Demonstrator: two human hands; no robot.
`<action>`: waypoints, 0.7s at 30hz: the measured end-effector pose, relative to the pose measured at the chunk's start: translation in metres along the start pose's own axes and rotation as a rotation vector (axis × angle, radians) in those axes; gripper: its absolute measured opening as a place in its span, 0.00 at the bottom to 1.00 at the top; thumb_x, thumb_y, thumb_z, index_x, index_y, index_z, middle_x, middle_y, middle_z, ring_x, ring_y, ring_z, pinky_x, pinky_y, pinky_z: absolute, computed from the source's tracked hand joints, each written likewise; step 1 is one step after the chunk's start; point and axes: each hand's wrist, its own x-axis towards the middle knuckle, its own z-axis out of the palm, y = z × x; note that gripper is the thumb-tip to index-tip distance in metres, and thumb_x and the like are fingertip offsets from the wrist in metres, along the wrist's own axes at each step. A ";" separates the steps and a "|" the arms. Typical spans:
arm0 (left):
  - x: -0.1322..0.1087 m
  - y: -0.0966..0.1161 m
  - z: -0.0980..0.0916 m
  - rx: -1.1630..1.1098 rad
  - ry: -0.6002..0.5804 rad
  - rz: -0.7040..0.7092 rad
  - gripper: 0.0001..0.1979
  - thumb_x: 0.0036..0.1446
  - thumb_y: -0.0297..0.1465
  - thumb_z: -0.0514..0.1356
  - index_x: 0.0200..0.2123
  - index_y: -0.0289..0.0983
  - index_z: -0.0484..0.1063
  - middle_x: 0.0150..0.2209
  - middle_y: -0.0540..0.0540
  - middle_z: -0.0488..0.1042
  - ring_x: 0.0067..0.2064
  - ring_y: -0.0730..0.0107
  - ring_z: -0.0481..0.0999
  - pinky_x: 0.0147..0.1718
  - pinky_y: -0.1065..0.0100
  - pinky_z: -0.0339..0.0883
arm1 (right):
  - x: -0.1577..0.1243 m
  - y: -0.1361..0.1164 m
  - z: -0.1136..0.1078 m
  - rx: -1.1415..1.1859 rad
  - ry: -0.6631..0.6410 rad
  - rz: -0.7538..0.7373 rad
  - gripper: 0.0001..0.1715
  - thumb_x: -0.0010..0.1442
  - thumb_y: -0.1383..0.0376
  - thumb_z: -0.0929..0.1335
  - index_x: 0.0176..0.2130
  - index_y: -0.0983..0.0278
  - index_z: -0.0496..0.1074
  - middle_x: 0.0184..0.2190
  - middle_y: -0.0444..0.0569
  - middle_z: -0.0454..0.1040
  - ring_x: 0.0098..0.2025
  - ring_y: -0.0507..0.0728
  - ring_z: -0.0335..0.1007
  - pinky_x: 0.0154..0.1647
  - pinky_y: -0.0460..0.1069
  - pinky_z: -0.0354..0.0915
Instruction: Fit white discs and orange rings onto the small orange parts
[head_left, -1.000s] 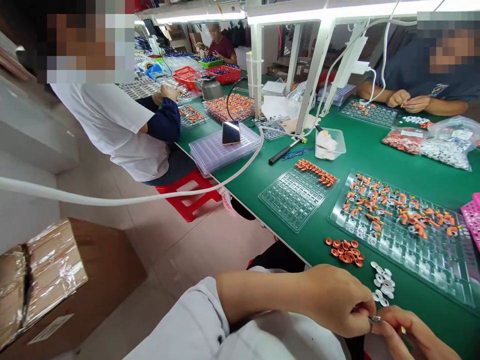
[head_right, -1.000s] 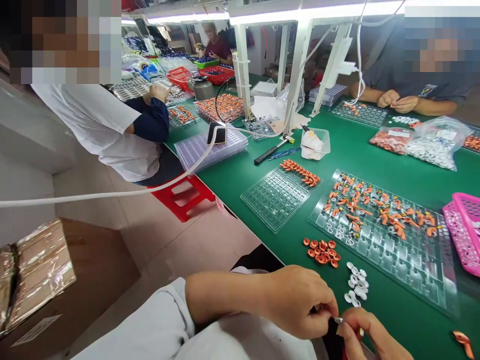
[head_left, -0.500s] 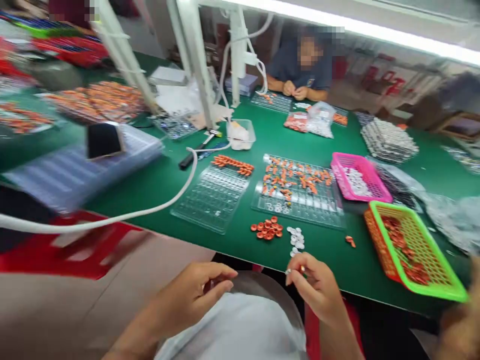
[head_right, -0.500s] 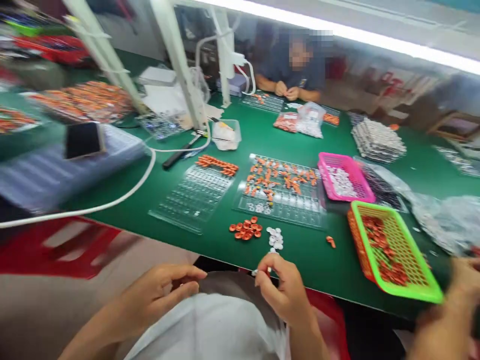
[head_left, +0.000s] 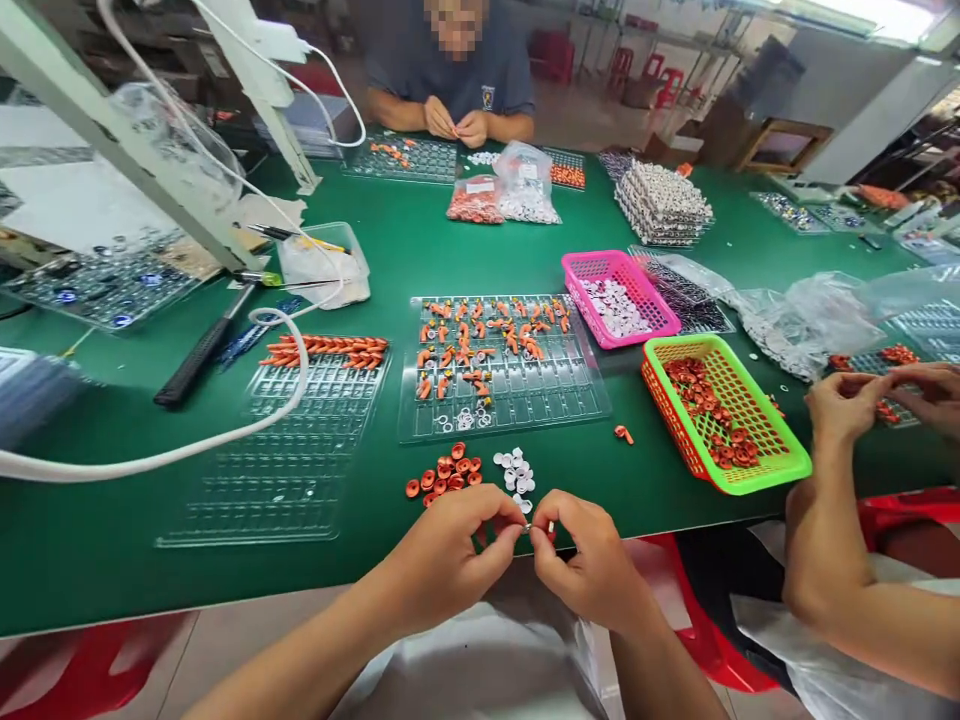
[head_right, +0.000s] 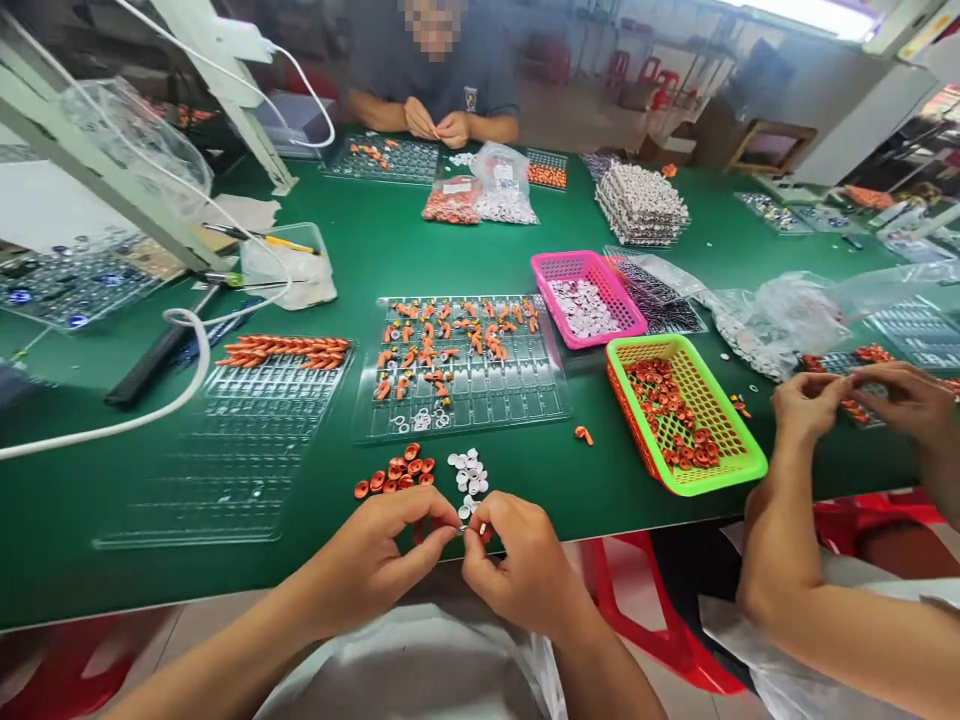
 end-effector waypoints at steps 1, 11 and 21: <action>0.004 0.000 0.000 0.008 -0.010 -0.009 0.07 0.60 0.27 0.56 0.32 0.38 0.75 0.30 0.49 0.76 0.31 0.71 0.72 0.30 0.71 0.64 | 0.000 0.003 0.000 -0.001 0.002 0.006 0.07 0.59 0.72 0.64 0.33 0.60 0.62 0.27 0.41 0.68 0.28 0.51 0.64 0.31 0.46 0.60; 0.027 -0.005 -0.010 0.036 -0.074 -0.005 0.08 0.60 0.27 0.54 0.31 0.37 0.72 0.29 0.49 0.76 0.31 0.70 0.72 0.31 0.70 0.62 | 0.018 0.012 -0.003 0.093 -0.032 0.067 0.06 0.59 0.71 0.64 0.32 0.60 0.63 0.25 0.40 0.67 0.27 0.50 0.64 0.30 0.46 0.60; 0.031 -0.016 -0.021 0.070 -0.111 -0.005 0.08 0.63 0.28 0.54 0.34 0.37 0.71 0.31 0.49 0.75 0.32 0.70 0.71 0.31 0.69 0.61 | 0.035 0.013 -0.004 0.145 -0.101 0.125 0.07 0.60 0.72 0.64 0.31 0.61 0.64 0.25 0.40 0.67 0.27 0.50 0.63 0.30 0.45 0.60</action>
